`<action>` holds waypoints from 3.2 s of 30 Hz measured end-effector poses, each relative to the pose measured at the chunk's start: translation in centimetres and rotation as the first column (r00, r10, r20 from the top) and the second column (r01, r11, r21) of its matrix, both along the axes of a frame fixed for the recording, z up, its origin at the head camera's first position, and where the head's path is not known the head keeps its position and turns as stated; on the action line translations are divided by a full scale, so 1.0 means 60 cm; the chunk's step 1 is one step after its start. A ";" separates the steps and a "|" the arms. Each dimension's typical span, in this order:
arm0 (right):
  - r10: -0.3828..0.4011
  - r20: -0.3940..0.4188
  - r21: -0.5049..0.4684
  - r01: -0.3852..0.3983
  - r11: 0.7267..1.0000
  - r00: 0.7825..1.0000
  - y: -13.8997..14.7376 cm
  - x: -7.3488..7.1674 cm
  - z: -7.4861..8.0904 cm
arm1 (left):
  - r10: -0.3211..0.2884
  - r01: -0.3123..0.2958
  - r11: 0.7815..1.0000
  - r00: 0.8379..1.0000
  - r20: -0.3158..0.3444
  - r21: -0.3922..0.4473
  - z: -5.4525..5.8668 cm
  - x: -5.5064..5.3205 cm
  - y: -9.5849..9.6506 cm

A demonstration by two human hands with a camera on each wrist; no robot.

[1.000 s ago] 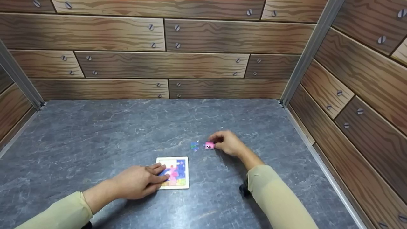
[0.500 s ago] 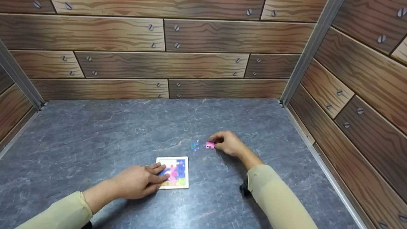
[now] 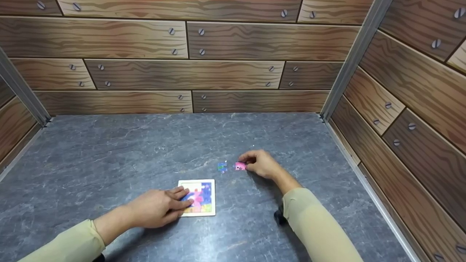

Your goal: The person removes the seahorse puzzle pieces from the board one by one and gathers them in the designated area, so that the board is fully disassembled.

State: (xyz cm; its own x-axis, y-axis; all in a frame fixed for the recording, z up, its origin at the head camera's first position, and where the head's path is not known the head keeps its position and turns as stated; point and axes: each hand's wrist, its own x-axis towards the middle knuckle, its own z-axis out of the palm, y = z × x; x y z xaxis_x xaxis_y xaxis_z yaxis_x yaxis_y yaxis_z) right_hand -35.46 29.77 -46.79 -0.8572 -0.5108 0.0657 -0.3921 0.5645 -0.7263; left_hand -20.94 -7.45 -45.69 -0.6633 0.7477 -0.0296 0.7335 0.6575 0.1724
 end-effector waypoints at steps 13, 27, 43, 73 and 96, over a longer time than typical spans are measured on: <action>0.003 0.025 -0.003 -0.003 1.000 1.000 0.002 -0.001 0.001 | 0.007 -0.007 1.000 1.000 0.023 0.005 0.001 -0.002 0.000; -0.034 -0.015 -0.054 0.034 0.998 0.999 -0.007 0.016 0.023 | 0.014 -0.015 0.995 1.000 0.011 0.103 -0.003 -0.003 0.002; 0.080 -0.090 0.008 -0.079 0.997 0.993 -0.074 0.062 0.056 | -0.037 0.036 0.999 0.994 -0.104 -0.010 -0.001 -0.007 0.042; 0.286 -0.005 0.079 -0.285 0.955 0.958 -0.142 0.094 0.017 | 0.039 -0.038 0.997 0.999 0.003 -0.065 -0.003 -0.004 0.052; 0.322 0.047 0.117 -0.325 0.938 0.946 -0.150 0.093 0.018 | 0.037 -0.038 0.997 0.999 -0.012 -0.063 -0.005 -0.006 0.050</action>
